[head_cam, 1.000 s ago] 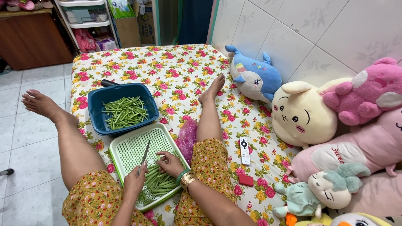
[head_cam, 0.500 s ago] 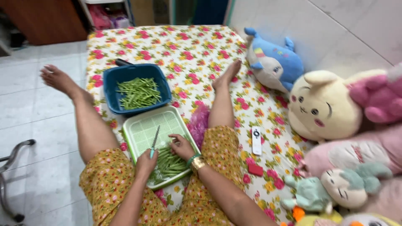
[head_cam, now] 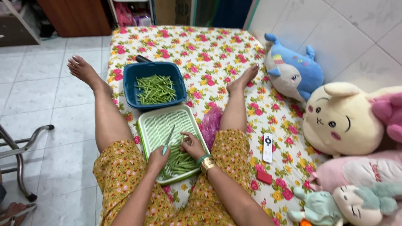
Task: The person lies on a bed and uses a knife to trim the ends of green beans. They hold the beans in one hand and cut them over a green colander, placing the trimmed pieces into a blue container.
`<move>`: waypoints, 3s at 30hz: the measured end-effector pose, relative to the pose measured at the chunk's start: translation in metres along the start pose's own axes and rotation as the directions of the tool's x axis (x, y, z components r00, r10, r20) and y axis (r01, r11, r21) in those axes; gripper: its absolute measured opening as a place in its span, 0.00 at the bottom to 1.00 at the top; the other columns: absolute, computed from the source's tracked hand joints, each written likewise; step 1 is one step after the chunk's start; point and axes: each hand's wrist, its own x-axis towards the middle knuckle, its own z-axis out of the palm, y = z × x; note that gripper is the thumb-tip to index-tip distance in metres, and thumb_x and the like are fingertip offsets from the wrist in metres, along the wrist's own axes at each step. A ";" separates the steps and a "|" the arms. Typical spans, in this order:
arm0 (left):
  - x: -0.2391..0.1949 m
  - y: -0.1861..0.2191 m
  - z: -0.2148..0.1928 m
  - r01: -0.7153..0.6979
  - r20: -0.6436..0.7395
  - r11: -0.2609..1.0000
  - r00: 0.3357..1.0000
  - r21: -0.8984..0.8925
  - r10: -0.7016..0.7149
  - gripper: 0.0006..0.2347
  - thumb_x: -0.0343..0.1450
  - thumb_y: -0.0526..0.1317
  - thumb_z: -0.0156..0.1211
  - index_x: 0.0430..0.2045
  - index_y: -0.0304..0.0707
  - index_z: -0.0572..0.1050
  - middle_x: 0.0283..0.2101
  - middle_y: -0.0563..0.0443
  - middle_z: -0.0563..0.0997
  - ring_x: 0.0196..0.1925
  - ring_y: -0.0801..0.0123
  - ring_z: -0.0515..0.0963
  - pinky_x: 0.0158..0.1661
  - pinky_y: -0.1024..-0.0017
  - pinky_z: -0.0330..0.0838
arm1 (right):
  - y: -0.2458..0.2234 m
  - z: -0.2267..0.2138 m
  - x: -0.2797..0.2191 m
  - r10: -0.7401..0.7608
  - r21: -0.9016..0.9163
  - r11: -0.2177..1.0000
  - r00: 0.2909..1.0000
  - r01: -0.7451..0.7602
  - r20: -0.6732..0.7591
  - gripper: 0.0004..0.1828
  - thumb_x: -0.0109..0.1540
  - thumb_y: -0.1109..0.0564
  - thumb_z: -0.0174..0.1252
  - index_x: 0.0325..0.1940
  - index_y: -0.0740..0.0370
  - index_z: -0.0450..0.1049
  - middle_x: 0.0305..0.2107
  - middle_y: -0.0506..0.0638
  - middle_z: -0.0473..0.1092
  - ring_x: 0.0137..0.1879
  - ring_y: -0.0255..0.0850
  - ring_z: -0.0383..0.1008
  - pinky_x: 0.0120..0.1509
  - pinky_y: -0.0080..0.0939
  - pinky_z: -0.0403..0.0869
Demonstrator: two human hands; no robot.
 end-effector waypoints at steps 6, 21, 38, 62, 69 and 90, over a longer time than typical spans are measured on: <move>0.020 -0.026 0.013 -0.003 -0.047 0.999 0.999 -0.041 0.002 0.19 0.65 0.52 0.46 0.32 0.33 0.72 0.25 0.34 0.75 0.31 0.47 0.75 0.34 0.58 0.67 | 0.015 -0.005 0.007 0.018 -0.004 1.000 1.000 -0.018 0.020 0.25 0.53 0.65 0.52 0.54 0.58 0.61 0.29 0.55 0.63 0.27 0.39 0.72 0.27 0.32 0.75; 0.007 -0.009 0.001 -0.018 -0.009 1.000 1.000 -0.020 0.018 0.17 0.64 0.52 0.46 0.27 0.35 0.71 0.22 0.38 0.74 0.28 0.51 0.75 0.30 0.61 0.66 | 0.025 -0.008 0.013 -0.018 0.006 1.000 1.000 0.018 0.012 0.16 0.58 0.61 0.49 0.51 0.61 0.64 0.20 0.54 0.65 0.19 0.37 0.70 0.22 0.27 0.73; 0.024 -0.036 0.030 -0.028 -0.070 0.999 0.997 0.036 0.030 0.19 0.66 0.50 0.43 0.32 0.28 0.71 0.33 0.29 0.75 0.41 0.42 0.74 0.41 0.52 0.68 | 0.002 -0.008 0.010 0.036 -0.497 0.866 0.998 -0.061 -0.060 0.31 0.56 0.45 0.51 0.57 0.66 0.58 0.36 0.71 0.67 0.42 0.58 0.70 0.44 0.54 0.70; -0.056 0.107 -0.050 0.357 0.002 0.917 0.932 -0.178 -0.362 0.29 0.67 0.59 0.26 0.38 0.31 0.71 0.33 0.39 0.78 0.39 0.54 0.77 0.44 0.61 0.66 | -0.019 0.005 -0.004 -0.502 -0.834 0.452 0.863 0.317 0.056 0.10 0.52 0.52 0.56 0.33 0.58 0.66 0.36 0.54 0.64 0.46 0.53 0.66 0.47 0.47 0.68; 0.092 -0.072 0.090 -0.162 -0.115 0.688 0.934 0.708 0.339 0.08 0.63 0.32 0.44 0.30 0.30 0.70 0.22 0.39 0.75 0.24 0.52 0.78 0.17 0.53 0.67 | -0.050 0.007 -0.023 -0.447 -0.940 0.295 0.894 0.171 0.023 0.15 0.52 0.61 0.50 0.43 0.52 0.69 0.48 0.52 0.60 0.61 0.53 0.51 0.60 0.54 0.55; -0.016 -0.025 -0.065 0.295 -0.210 0.912 0.948 0.287 -0.240 0.22 0.69 0.52 0.31 0.30 0.35 0.74 0.34 0.34 0.76 0.39 0.44 0.74 0.40 0.56 0.65 | -0.057 -0.040 -0.014 0.124 -0.783 0.453 0.900 -0.425 -0.417 0.34 0.59 0.43 0.37 0.64 0.59 0.41 0.60 0.65 0.39 0.63 0.57 0.46 0.63 0.59 0.53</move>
